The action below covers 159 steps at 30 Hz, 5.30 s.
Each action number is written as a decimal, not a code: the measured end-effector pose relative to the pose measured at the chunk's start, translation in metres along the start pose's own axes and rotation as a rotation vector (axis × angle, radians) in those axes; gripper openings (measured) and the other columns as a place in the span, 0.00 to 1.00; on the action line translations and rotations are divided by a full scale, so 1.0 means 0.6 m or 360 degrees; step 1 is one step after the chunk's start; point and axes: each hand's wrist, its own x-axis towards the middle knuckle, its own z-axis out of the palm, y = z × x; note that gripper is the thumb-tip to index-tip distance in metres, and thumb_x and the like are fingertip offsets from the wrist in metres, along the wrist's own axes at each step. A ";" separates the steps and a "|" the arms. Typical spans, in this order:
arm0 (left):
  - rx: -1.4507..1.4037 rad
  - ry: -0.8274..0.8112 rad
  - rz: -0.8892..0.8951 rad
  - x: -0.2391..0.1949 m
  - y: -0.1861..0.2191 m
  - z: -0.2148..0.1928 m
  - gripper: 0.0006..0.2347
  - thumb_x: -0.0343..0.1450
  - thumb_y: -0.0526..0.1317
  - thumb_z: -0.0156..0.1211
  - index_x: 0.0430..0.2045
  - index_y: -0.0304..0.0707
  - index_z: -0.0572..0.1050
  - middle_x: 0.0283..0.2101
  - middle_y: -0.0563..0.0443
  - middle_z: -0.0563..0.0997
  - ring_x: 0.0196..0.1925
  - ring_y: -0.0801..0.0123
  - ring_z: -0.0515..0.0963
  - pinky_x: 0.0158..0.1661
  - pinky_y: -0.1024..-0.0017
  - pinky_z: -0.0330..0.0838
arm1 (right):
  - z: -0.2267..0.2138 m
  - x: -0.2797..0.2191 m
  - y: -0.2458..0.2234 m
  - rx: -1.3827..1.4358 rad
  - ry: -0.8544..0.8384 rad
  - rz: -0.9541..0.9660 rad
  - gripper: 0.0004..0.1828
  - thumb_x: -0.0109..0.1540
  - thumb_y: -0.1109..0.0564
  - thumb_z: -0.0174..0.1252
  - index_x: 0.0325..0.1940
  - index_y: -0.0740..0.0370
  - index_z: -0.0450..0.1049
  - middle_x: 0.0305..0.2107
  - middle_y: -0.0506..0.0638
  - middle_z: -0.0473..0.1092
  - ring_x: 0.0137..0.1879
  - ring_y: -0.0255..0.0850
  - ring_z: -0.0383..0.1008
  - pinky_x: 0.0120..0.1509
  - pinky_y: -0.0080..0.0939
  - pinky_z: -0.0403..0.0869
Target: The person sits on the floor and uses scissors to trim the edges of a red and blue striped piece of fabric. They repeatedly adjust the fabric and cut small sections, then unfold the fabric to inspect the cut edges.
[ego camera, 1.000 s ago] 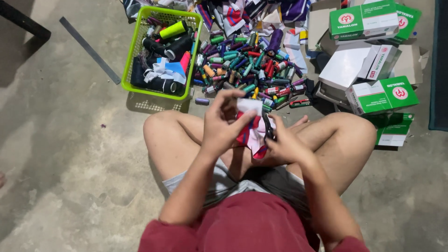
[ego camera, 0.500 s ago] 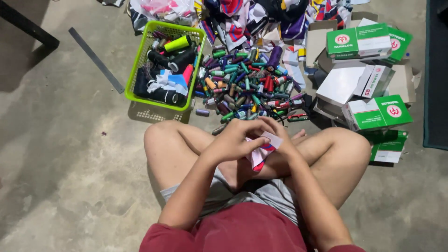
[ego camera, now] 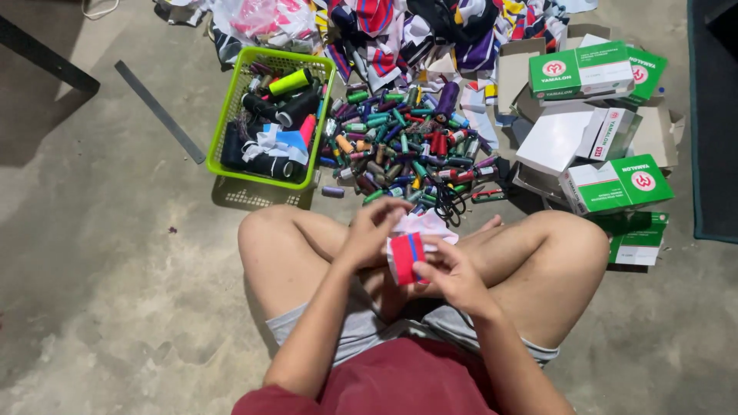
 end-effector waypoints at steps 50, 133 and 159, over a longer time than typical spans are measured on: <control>0.0724 -0.0583 -0.0772 -0.029 0.169 -0.066 0.21 0.70 0.63 0.56 0.17 0.50 0.82 0.23 0.50 0.84 0.36 0.50 0.86 0.38 0.59 0.77 | 0.022 -0.006 0.013 -0.0392 0.0164 -0.0388 0.06 0.63 0.64 0.62 0.43 0.64 0.83 0.25 0.47 0.75 0.36 0.32 0.69 0.42 0.35 0.74; -0.0624 0.0234 -0.0881 0.031 -0.213 0.072 0.08 0.75 0.42 0.59 0.28 0.42 0.74 0.23 0.52 0.76 0.24 0.75 0.75 0.22 0.75 0.73 | -0.104 0.379 0.085 -0.0555 0.0614 0.0018 0.13 0.53 0.64 0.67 0.42 0.59 0.82 0.28 0.48 0.77 0.32 0.35 0.74 0.35 0.36 0.76; 0.0020 0.0258 -0.0671 0.056 -0.241 0.075 0.13 0.70 0.44 0.65 0.14 0.47 0.73 0.17 0.58 0.70 0.25 0.77 0.68 0.32 0.74 0.65 | -0.193 0.085 0.099 -0.1878 -0.0107 0.0883 0.42 0.60 0.19 0.56 0.73 0.31 0.59 0.69 0.42 0.62 0.79 0.41 0.53 0.82 0.48 0.40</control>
